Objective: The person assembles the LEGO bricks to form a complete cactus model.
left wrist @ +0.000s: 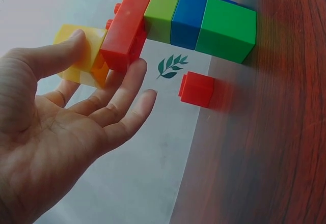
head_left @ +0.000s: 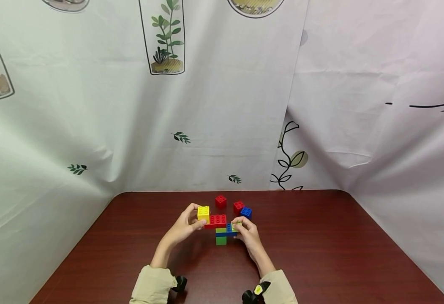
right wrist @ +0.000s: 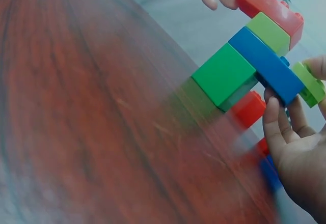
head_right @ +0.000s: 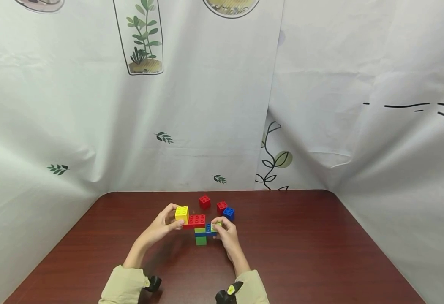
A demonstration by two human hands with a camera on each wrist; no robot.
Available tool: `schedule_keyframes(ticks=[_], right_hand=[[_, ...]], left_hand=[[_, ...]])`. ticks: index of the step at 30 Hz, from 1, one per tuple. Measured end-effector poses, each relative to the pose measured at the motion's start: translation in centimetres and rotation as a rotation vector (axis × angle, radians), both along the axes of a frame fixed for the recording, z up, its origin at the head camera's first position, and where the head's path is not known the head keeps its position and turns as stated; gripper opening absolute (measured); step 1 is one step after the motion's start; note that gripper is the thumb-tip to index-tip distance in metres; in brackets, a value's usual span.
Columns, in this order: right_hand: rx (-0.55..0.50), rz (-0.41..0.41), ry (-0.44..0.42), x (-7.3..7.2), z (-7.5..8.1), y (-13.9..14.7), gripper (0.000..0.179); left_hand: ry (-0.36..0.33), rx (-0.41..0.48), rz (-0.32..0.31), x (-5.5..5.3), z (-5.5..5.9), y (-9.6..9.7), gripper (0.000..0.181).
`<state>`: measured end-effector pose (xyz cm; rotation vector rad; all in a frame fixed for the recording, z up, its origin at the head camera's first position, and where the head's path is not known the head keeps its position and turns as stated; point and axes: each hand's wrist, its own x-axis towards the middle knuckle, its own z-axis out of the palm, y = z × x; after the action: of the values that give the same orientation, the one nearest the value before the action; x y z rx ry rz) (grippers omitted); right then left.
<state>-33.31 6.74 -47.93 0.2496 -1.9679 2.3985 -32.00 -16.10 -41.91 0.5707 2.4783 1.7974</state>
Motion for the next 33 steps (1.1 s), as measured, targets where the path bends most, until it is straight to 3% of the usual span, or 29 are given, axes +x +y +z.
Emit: schedule_keyframes(ticks=[9, 20, 33], right_hand=[[0.004, 0.025, -0.025, 0.18, -0.26, 0.35, 0.024], [-0.009, 0.036, -0.035, -0.04, -0.51, 0.5, 0.038], [-0.039, -0.081, -0.017, -0.12, -0.58, 0.63, 0.036]], left_hand=[[0.017, -0.006, -0.016, 0.05, -0.11, -0.06, 0.04], [0.019, -0.012, 0.0, 0.22, 0.13, 0.02, 0.038], [0.016, -0.011, 0.0, 0.21, 0.19, -0.05, 0.038]])
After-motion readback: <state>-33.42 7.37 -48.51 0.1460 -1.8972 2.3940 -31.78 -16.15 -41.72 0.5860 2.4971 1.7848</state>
